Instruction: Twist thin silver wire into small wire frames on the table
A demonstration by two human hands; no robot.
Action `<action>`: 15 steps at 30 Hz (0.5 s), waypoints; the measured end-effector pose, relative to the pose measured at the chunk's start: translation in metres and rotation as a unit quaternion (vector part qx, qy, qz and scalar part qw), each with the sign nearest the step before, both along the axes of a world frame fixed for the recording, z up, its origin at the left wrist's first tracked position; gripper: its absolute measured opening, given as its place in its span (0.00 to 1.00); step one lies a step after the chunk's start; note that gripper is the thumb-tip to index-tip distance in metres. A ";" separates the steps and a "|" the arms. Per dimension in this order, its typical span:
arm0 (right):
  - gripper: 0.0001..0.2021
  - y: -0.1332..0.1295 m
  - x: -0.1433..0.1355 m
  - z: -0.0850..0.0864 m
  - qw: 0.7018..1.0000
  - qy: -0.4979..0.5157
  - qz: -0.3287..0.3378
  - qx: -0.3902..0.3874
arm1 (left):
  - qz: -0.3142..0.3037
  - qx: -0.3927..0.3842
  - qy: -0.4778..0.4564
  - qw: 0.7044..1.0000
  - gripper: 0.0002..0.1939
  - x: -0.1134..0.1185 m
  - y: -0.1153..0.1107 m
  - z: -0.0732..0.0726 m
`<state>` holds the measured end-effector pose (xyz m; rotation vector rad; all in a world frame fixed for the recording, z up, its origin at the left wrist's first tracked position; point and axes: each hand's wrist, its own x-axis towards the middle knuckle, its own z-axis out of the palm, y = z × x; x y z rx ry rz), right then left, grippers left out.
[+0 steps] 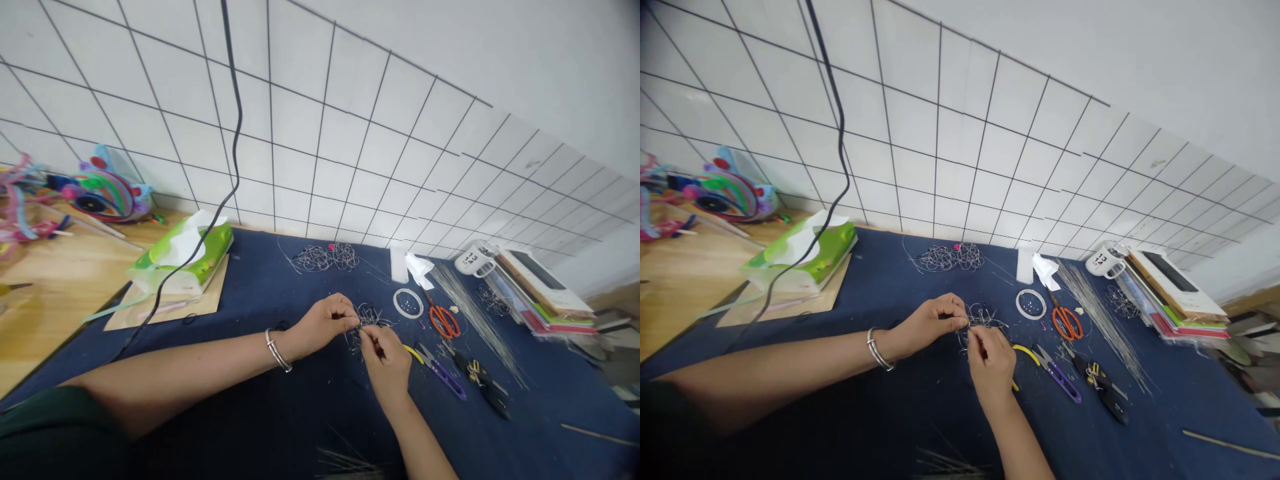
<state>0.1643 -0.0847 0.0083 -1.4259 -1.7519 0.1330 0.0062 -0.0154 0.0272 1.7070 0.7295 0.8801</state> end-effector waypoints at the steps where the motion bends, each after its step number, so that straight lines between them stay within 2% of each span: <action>1: 0.06 0.000 0.000 0.001 1.000 0.003 0.000 0.006 | -0.005 -0.005 -0.004 1.000 0.09 0.000 0.000 0.000; 7: 0.06 0.003 0.000 -0.002 0.999 -0.028 0.017 0.034 | -0.015 -0.027 -0.028 0.999 0.08 0.004 -0.004 0.005; 11: 0.07 0.000 0.002 0.011 0.999 0.009 0.033 0.017 | 0.030 -0.057 -0.051 0.997 0.07 0.008 -0.002 0.010; 15: 0.07 -0.006 0.011 0.027 0.993 0.110 -0.043 0.012 | 0.054 -0.140 -0.124 0.981 0.10 0.005 0.005 0.019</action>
